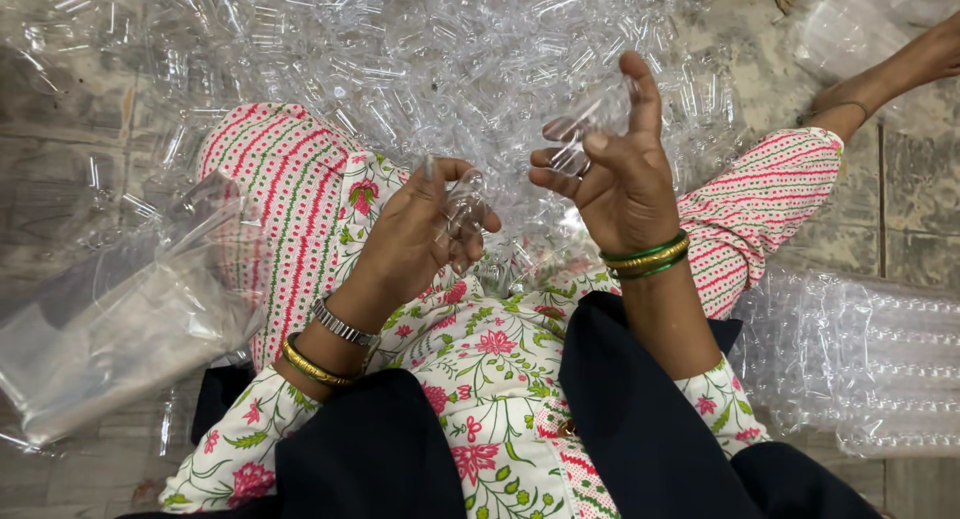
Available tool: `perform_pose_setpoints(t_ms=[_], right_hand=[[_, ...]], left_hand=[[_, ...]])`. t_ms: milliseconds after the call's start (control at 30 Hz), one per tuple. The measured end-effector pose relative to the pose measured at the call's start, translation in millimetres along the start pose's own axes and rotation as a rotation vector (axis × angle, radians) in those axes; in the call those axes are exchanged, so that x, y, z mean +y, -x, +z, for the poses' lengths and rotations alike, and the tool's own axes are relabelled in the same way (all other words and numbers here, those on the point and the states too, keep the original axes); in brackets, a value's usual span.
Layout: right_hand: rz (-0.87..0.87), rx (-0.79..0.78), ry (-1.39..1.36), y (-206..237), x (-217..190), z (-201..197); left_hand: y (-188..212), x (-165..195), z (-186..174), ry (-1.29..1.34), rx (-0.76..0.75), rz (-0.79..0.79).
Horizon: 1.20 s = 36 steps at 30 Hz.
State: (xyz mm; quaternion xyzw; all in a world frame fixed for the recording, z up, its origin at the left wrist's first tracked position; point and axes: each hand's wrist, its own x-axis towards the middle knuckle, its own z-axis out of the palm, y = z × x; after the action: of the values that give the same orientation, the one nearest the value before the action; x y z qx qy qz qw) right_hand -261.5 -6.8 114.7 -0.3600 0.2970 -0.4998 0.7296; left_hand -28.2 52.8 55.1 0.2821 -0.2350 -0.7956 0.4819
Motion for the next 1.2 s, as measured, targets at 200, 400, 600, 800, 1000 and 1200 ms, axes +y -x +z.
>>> perform_pose_setpoints(t_ms=[200, 400, 600, 800, 1000, 1200], right_hand=[[0.029, -0.045, 0.057, 6.6, 14.3, -5.1], [-0.086, -0.014, 0.410, 5.7, 15.5, 7.8], [-0.716, -0.140, 1.366, 11.7, 21.0, 20.8], [-0.781, -0.008, 1.303, 4.7, 42.2, 9.4], [-0.355, 0.326, 0.681, -16.1, 39.7, -4.6], [-0.091, 0.170, 0.121, -4.0, 30.7, 0.7]], left_hand=[[0.0, 0.6, -7.3, 0.228, -0.099, -0.052], [0.2, 3.6, -2.5, 0.181, -0.083, -0.077], [5.8, 1.1, 14.5, -0.156, 0.136, -0.006], [14.2, -9.8, 34.1, -0.522, 0.145, 0.290], [19.5, -7.1, 37.7, -0.986, 0.264, 0.455], [21.1, -2.6, 38.0, -1.173, 0.285, 0.479]])
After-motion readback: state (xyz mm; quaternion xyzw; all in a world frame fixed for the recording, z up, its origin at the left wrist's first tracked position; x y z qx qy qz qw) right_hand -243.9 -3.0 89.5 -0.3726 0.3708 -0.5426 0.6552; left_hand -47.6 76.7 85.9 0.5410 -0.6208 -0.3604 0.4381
